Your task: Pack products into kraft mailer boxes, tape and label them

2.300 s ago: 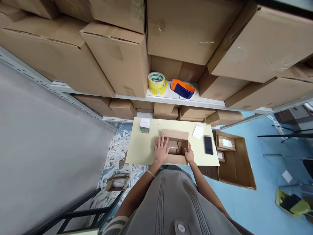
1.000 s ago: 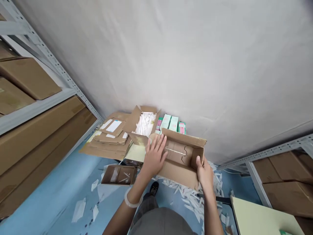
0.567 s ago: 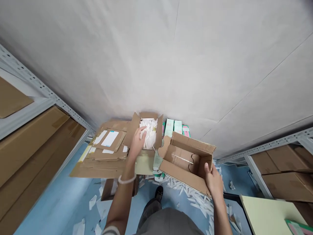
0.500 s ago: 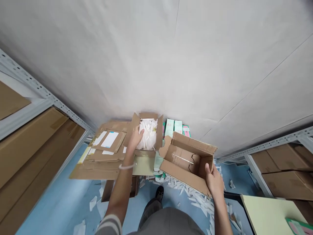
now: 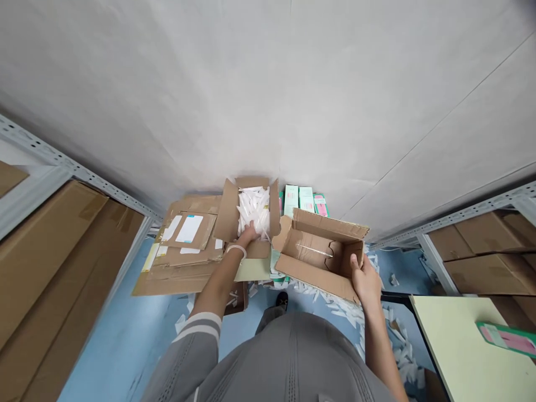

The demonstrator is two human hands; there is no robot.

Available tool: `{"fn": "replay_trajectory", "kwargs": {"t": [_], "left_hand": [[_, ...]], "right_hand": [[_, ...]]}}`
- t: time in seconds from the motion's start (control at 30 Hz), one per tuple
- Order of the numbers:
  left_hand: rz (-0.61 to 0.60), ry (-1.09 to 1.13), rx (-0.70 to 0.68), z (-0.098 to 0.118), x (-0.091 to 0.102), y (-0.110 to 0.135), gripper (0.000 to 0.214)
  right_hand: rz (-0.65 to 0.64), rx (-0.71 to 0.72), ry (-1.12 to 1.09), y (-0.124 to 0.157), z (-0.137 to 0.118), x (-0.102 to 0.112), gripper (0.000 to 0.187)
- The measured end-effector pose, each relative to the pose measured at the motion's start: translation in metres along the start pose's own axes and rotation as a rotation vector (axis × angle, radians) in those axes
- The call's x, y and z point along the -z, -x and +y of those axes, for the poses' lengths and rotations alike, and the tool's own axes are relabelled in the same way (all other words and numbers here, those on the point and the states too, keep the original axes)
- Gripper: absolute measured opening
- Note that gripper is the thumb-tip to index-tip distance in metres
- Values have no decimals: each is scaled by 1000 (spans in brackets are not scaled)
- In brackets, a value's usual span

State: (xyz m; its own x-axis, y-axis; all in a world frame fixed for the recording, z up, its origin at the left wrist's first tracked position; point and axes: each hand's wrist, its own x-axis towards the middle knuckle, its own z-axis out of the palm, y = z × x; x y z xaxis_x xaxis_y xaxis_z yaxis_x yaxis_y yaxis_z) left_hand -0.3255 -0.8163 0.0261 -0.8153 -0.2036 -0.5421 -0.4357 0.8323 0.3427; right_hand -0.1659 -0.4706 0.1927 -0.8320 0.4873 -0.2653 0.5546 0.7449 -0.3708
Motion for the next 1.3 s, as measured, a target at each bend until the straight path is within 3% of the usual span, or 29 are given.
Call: {"fn": "replay_trajectory", "kwargs": {"t": [0.13, 0.27, 0.43, 0.57, 0.67, 0.77, 0.87, 0.97, 1.0, 1.1, 1.17, 1.23, 1.3], "left_hand": [[49, -4, -26, -8, -6, 13, 58], [179, 21, -63, -7, 13, 23, 49], [402, 60, -163, -6, 68, 40, 48], [716, 268, -381, 3, 126, 56, 38], [880, 439, -571, 21, 164, 85, 33], [931, 527, -759, 49, 185, 133, 31], [884, 545, -942, 82, 180, 185, 38], [726, 479, -1110, 114, 150, 216, 46], [612, 411, -1180, 122, 136, 221, 48], [124, 85, -1357, 139, 95, 218, 58], [-72, -56, -1376, 144, 77, 211, 69], [-105, -68, -1371, 145, 73, 207, 79], [-42, -7, -1381, 147, 81, 208, 81]], "right_hand": [[14, 2, -17, 1, 1, 2, 57], [25, 2, -19, 1, 3, 7, 56], [34, 24, -18, -2, 3, 12, 56], [29, 40, -12, -4, -3, 13, 56], [21, 55, -16, -4, -8, 13, 55], [32, 66, -33, -4, -11, 11, 55], [34, 66, -52, -2, -12, 8, 55], [22, 45, -64, -1, -14, 6, 55], [17, 39, -67, -1, -14, 5, 55], [7, 40, -71, 0, -15, 3, 54], [3, 39, -66, 1, -14, 3, 54], [1, 28, -60, 2, -12, 2, 55], [0, 21, -56, 3, -11, 3, 56]]}}
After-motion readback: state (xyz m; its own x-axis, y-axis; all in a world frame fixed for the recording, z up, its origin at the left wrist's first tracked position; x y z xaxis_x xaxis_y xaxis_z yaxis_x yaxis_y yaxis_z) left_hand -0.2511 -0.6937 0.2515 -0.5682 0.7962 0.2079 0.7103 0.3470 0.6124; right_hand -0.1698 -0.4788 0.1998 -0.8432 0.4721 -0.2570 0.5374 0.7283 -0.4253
